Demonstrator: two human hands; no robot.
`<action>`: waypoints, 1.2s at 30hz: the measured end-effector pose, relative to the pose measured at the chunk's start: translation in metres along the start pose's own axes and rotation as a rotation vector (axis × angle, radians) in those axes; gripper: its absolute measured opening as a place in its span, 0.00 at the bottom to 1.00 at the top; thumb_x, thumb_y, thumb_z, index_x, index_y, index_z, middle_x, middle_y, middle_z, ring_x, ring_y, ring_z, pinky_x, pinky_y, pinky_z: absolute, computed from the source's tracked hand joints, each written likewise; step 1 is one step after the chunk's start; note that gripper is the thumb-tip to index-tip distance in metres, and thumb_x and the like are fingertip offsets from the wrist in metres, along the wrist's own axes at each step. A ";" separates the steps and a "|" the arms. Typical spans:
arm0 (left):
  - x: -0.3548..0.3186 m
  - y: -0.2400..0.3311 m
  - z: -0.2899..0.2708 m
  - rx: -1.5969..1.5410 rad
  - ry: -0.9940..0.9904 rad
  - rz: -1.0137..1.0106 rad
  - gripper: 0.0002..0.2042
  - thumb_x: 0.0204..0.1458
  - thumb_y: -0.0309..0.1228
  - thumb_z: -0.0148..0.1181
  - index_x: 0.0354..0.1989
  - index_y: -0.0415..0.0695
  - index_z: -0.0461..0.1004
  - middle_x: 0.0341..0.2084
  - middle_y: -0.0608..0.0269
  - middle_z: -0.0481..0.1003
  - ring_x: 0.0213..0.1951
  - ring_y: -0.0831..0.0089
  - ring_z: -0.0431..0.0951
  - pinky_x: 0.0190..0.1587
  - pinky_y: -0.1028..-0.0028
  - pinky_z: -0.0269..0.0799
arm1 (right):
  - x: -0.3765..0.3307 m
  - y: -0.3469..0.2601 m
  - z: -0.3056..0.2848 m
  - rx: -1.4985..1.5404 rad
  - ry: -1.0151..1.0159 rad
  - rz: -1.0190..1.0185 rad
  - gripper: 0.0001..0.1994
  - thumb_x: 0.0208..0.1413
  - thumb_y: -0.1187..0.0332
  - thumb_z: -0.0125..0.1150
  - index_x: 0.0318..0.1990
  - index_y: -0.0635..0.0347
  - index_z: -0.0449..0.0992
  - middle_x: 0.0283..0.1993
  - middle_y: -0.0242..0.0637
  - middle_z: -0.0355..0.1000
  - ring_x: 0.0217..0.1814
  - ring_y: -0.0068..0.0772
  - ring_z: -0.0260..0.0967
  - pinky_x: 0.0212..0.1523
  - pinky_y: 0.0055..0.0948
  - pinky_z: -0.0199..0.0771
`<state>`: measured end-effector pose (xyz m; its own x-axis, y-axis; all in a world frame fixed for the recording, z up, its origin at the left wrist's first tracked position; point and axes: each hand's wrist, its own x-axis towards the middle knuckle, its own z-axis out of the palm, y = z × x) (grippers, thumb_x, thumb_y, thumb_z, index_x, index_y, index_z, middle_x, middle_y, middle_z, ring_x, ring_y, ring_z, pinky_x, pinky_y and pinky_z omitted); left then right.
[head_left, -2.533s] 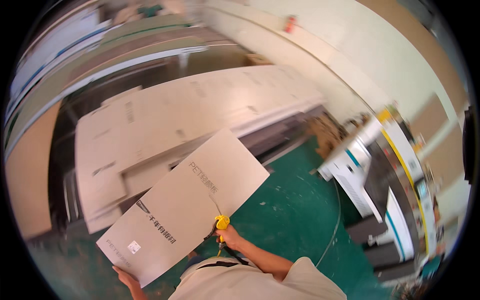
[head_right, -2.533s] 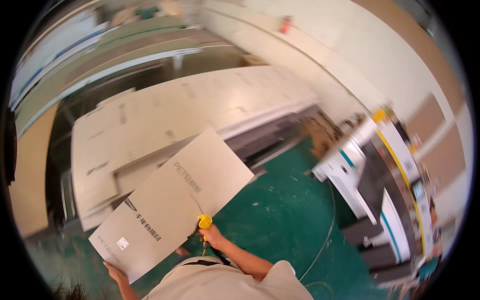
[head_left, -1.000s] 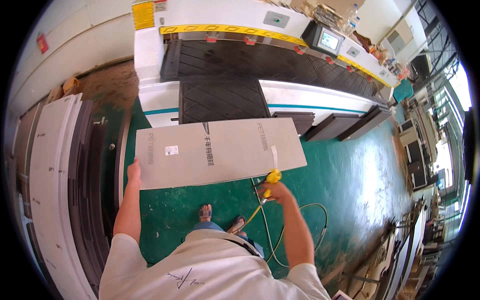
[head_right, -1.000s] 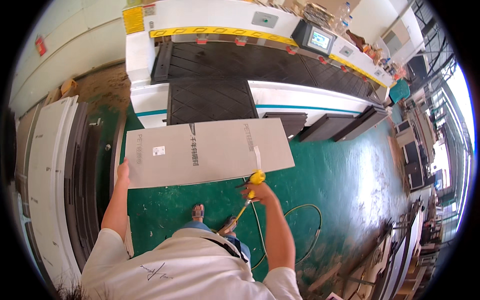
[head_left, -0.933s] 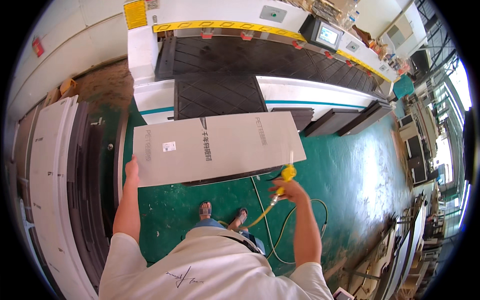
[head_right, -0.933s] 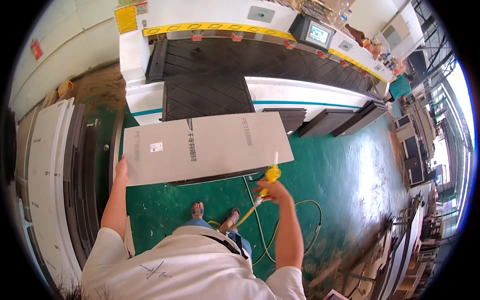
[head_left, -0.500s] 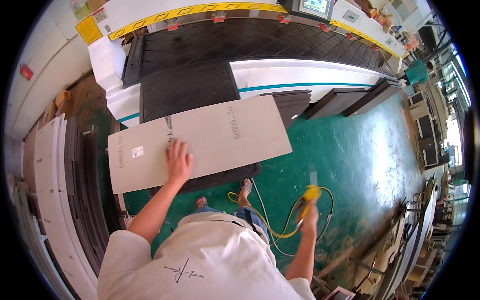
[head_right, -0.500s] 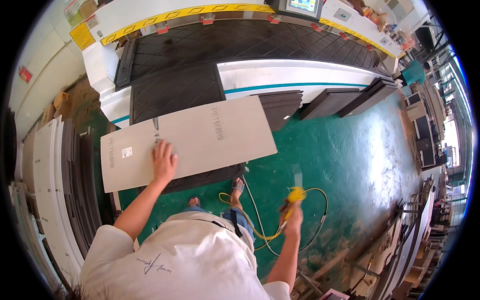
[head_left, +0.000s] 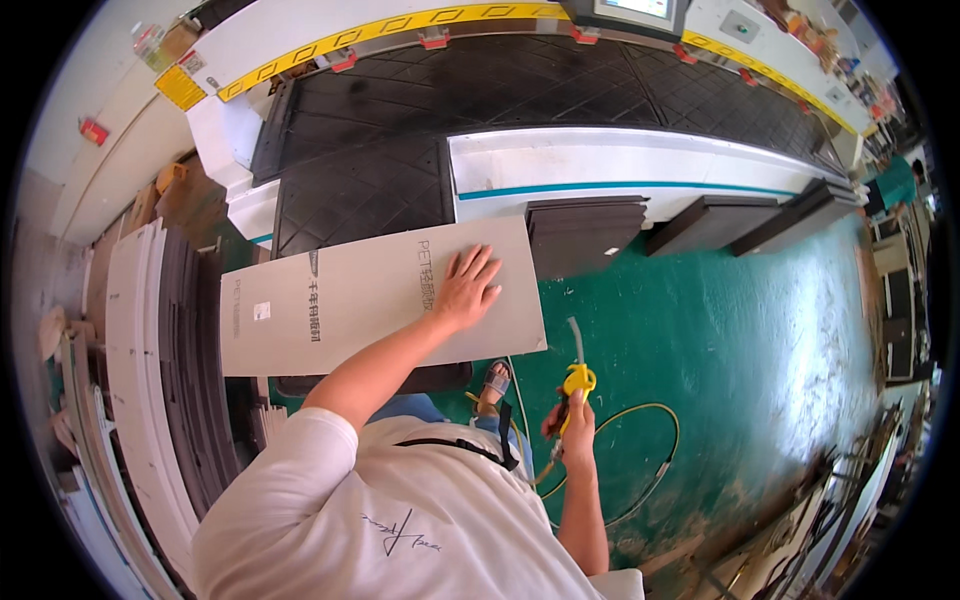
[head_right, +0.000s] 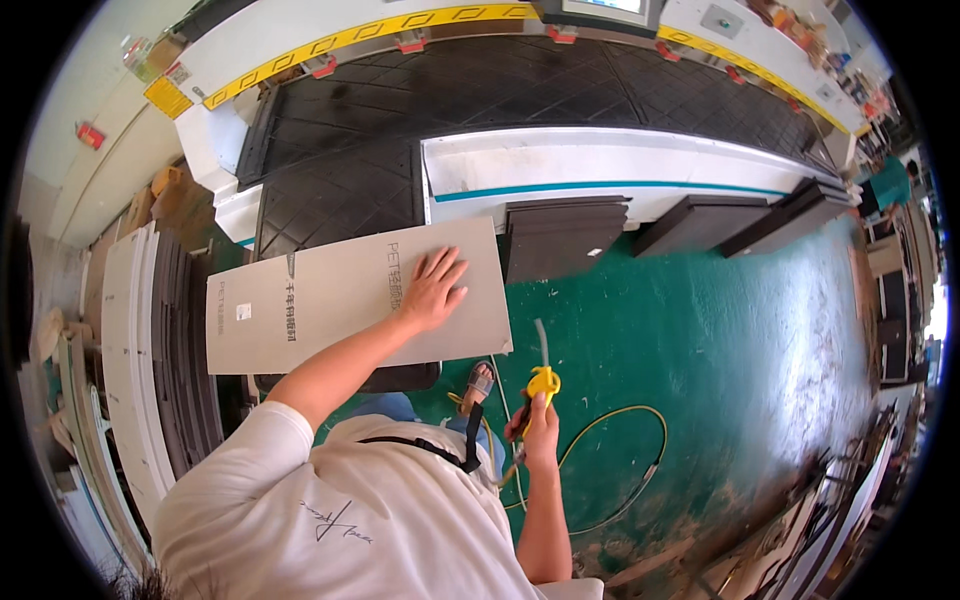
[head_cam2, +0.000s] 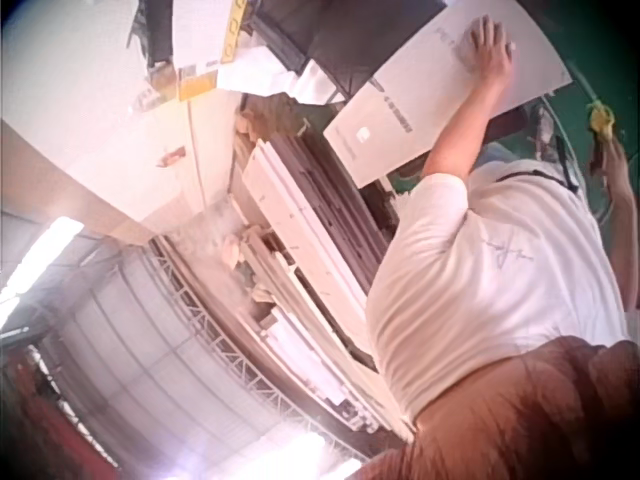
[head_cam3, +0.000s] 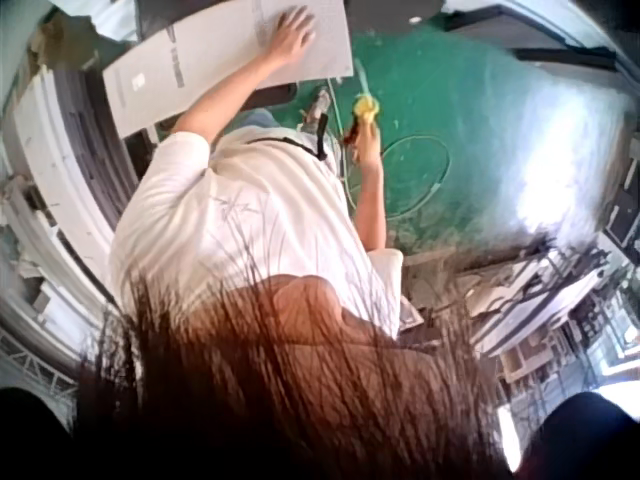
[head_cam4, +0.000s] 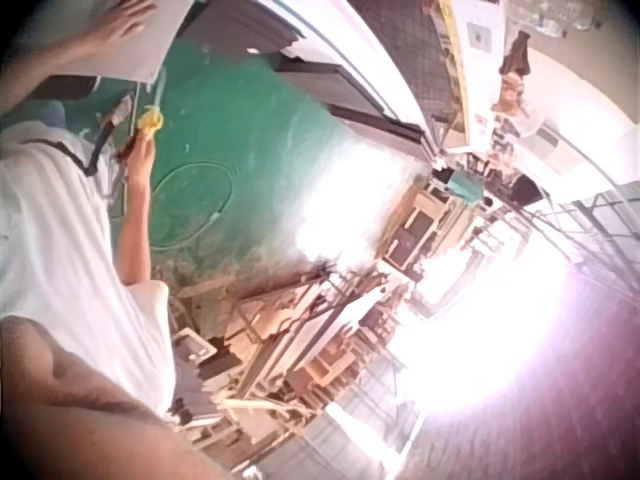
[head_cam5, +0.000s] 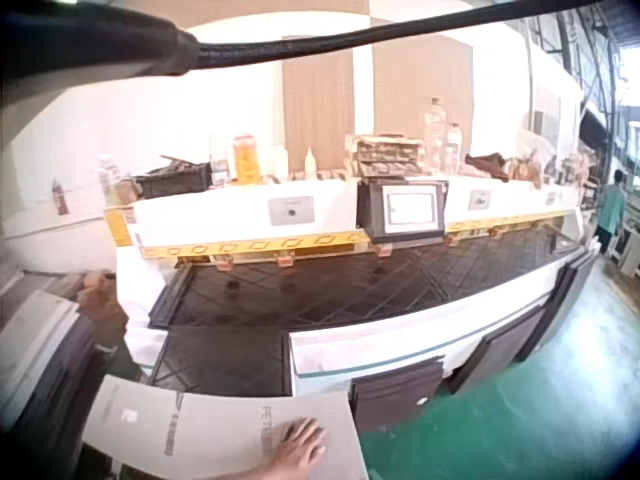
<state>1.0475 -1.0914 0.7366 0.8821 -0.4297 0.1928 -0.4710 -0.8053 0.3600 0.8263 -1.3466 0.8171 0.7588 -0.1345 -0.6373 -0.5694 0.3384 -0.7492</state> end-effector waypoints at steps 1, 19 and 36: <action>0.014 -0.005 0.001 0.001 0.004 0.008 0.24 0.66 0.43 0.52 0.68 0.47 0.68 0.73 0.56 0.59 0.76 0.58 0.52 0.75 0.46 0.42 | 0.017 -0.002 0.001 -0.068 -0.002 -0.036 0.27 0.74 0.44 0.41 0.54 0.63 0.70 0.22 0.32 0.70 0.16 0.26 0.67 0.18 0.26 0.64; -0.182 -0.285 -0.123 0.258 0.054 -0.703 0.30 0.71 0.50 0.37 0.76 0.46 0.56 0.78 0.59 0.50 0.79 0.60 0.43 0.78 0.52 0.35 | 0.105 -0.013 0.269 -0.601 -0.722 0.195 0.34 0.70 0.35 0.41 0.44 0.64 0.75 0.19 0.33 0.67 0.15 0.28 0.67 0.16 0.27 0.62; -0.436 -0.448 -0.225 -0.624 0.371 -1.055 0.29 0.70 0.52 0.40 0.67 0.43 0.69 0.58 0.43 0.75 0.61 0.47 0.74 0.61 0.59 0.71 | 0.030 0.115 0.547 -0.940 -0.952 0.213 0.27 0.75 0.44 0.40 0.46 0.62 0.71 0.27 0.37 0.75 0.25 0.28 0.73 0.26 0.25 0.68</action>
<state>0.8738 -0.4514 0.6971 0.8212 0.5173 -0.2408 0.4440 -0.3142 0.8392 0.9564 -0.8022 0.8106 0.3345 0.6610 -0.6717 -0.4110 -0.5391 -0.7352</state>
